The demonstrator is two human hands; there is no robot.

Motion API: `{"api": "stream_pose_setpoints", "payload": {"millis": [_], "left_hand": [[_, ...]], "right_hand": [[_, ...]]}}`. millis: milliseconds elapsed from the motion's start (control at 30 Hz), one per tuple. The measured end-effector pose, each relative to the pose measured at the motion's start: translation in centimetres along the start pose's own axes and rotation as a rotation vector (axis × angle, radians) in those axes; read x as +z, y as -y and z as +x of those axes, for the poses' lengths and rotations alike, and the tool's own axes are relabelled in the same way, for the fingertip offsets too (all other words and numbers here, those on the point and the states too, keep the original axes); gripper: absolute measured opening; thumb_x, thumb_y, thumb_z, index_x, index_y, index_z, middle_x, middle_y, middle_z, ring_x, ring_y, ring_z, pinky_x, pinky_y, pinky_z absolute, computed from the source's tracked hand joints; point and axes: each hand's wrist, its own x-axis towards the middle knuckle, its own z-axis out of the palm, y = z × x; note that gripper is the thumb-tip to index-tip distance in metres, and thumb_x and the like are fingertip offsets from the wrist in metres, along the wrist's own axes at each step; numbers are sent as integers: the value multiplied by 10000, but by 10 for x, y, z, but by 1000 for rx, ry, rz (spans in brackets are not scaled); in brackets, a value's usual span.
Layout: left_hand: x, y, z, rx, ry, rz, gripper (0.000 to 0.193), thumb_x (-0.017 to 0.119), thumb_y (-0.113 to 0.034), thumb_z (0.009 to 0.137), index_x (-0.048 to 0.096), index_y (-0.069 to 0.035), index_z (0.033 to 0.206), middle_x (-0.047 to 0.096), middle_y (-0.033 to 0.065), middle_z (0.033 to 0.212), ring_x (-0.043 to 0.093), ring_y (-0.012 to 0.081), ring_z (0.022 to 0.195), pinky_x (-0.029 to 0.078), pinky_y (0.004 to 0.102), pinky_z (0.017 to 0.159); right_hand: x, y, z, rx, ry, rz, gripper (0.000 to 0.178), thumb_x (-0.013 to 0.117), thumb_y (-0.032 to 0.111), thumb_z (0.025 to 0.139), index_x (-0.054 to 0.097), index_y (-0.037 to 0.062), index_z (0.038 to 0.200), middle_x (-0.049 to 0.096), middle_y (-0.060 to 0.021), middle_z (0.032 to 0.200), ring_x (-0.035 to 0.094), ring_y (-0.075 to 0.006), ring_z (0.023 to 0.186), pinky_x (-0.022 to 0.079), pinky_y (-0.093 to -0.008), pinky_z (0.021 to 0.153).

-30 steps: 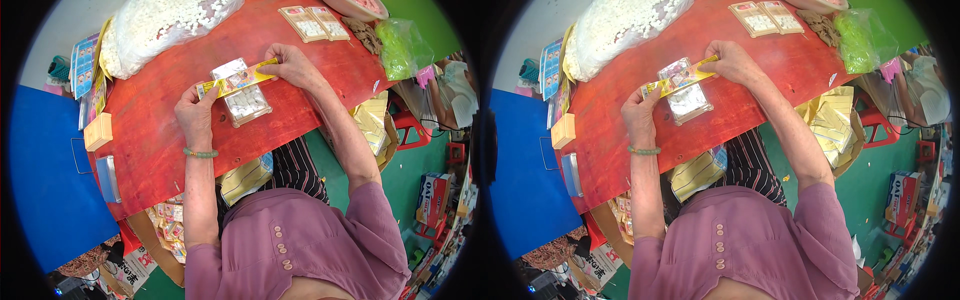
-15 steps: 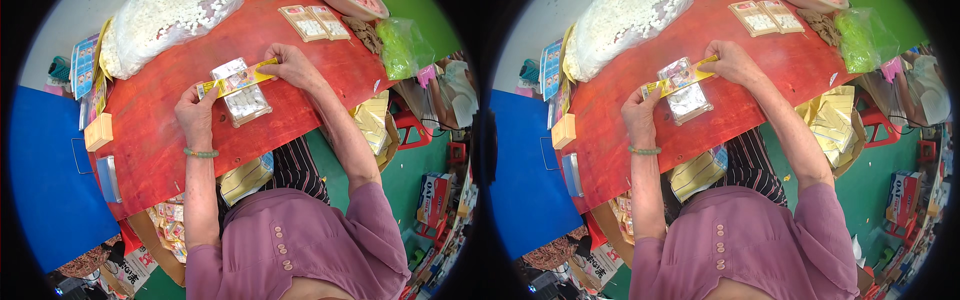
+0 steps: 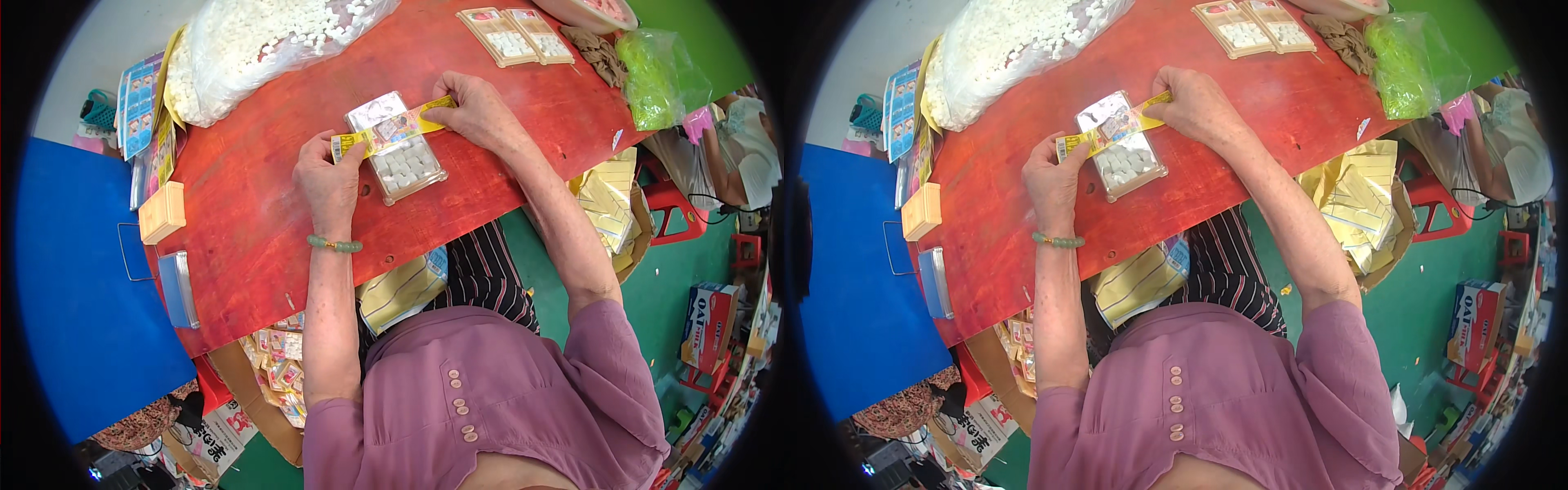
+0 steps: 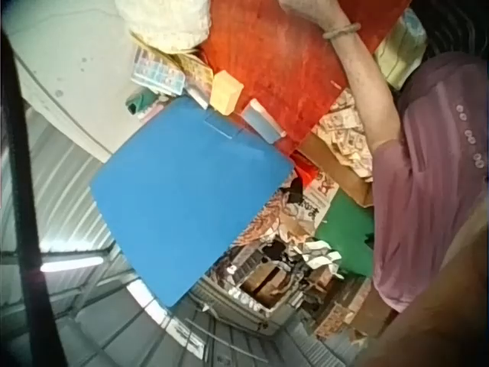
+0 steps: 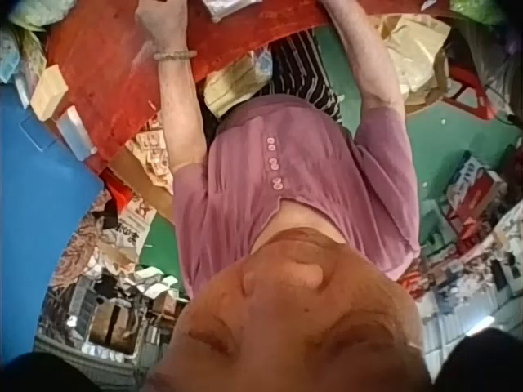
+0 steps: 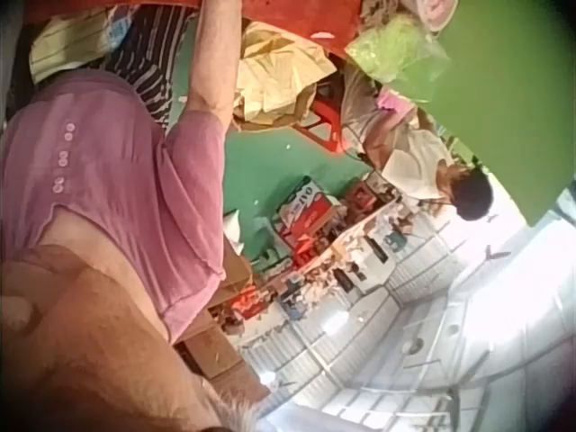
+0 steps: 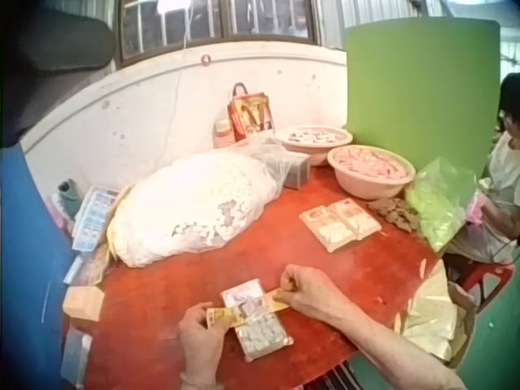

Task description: Packaging small bundles of paper items by wrapping them with labels and placing them into bags.

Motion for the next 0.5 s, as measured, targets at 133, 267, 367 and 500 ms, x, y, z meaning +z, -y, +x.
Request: {"api": "stream_pose_setpoints", "payload": {"millis": [133, 267, 367, 500], "left_hand": [[1, -7, 0, 44, 15, 128, 248, 777, -86, 717, 646, 51, 876, 660, 96, 906, 612, 166, 783, 483, 296, 703], [0, -11, 3, 50, 52, 219, 220, 778, -99, 690, 631, 49, 758, 650, 175, 1046, 644, 294, 913, 499, 376, 791], [2, -17, 2, 45, 66, 222, 222, 761, -98, 702, 628, 58, 786, 644, 177, 1045, 641, 300, 913, 498, 381, 798], [3, -22, 2, 10, 106, 222, 215, 744, -91, 714, 626, 62, 810, 638, 175, 1022, 638, 301, 891, 496, 382, 794]], "right_hand": [[1, 4, -6, -38, -85, -159, 278, 743, 173, 783, 520, 13, 830, 569, -100, 686, 550, -180, 647, 437, -343, 597], [4, 6, -10, -80, -147, -253, 298, 740, 189, 782, 520, 11, 879, 609, -181, 735, 612, -308, 708, 466, -398, 640], [9, 7, -15, -73, -175, -293, 310, 727, 180, 790, 508, 10, 929, 621, -189, 739, 631, -359, 757, 490, -417, 666], [17, 21, -24, 37, -186, -417, 342, 713, 154, 786, 530, 25, 1044, 647, -185, 898, 630, -354, 900, 500, -423, 760]]}}
